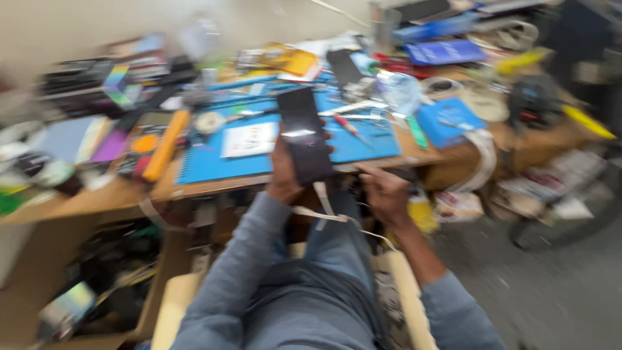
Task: The person uses a screwdriver to secure internal components of a disassembled smartphone, then reassembles the device by attaching the back cover. They connect a charging cable to test the phone, and the screen displays a charging icon.
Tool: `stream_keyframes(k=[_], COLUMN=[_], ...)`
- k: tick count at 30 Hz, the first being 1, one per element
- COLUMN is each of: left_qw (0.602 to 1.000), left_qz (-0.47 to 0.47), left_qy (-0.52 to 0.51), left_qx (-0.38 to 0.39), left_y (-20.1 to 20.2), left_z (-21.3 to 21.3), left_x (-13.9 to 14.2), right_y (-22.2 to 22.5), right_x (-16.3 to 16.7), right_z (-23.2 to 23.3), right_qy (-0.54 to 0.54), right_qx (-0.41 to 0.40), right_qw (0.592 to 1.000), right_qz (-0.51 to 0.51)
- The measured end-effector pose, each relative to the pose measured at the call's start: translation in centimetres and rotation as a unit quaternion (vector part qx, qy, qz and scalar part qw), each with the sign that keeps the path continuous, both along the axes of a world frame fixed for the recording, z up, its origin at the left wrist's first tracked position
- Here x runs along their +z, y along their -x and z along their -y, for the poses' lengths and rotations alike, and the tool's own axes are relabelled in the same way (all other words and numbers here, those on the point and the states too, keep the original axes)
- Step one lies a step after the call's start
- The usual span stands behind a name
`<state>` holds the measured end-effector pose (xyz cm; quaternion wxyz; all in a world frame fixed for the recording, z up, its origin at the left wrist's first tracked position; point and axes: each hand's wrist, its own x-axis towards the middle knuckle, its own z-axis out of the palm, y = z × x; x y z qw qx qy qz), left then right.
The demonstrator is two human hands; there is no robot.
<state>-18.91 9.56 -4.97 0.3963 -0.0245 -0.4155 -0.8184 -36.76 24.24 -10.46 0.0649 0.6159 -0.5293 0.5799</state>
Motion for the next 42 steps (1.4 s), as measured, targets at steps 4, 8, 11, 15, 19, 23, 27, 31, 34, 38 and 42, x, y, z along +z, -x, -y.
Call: stream_keyframes(k=[4, 8, 11, 15, 19, 23, 27, 31, 34, 38, 42], left_qw=[0.999, 1.000, 0.999, 0.999, 0.999, 0.999, 0.999, 0.997, 0.995, 0.996, 0.998], left_qz=[-0.005, -0.028, -0.032, -0.030, -0.015, -0.020, -0.005, 0.001, 0.023, 0.063, 0.025], left_qy=[0.003, -0.003, 0.008, 0.007, 0.017, 0.015, 0.026, 0.043, 0.027, -0.011, 0.026], left_qx=[0.043, 0.010, 0.006, 0.015, 0.030, 0.021, 0.043, 0.071, 0.093, 0.065, 0.052], left_y=[0.0, 0.2, 0.3, 0.2, 0.2, 0.2, 0.3, 0.4, 0.4, 0.4, 0.1], left_z=[-0.4, -0.9, -0.9, -0.8, -0.7, -0.7, -1.0, -1.1, -0.9, -0.6, -0.7], left_x=[-0.5, -0.3, -0.1, -0.4, -0.7, -0.6, -0.4, -0.5, -0.8, -1.1, -1.0], right_y=[0.4, 0.6, 0.6, 0.6, 0.8, 0.8, 0.8, 0.9, 0.9, 0.5, -0.3], right_x=[-0.1, 0.4, 0.8, 0.6, 0.1, -0.2, -0.3, -0.5, -0.5, 0.1, 0.8], right_z=[-0.3, -0.6, -0.6, -0.5, -0.4, -0.2, 0.0, -0.1, -0.2, -0.4, -0.7], right_qy=[-0.005, -0.020, -0.032, -0.010, -0.031, -0.037, -0.022, -0.040, -0.010, -0.078, -0.068], right_qx=[0.003, 0.006, -0.002, 0.002, 0.003, -0.002, 0.006, -0.005, 0.004, -0.001, -0.005], right_qw=[1.000, 1.000, 0.999, 1.000, 0.999, 0.999, 1.000, 0.999, 1.000, 0.996, 0.997], right_qz=[0.009, 0.007, 0.006, -0.004, 0.011, 0.004, 0.010, 0.006, 0.003, 0.052, 0.043])
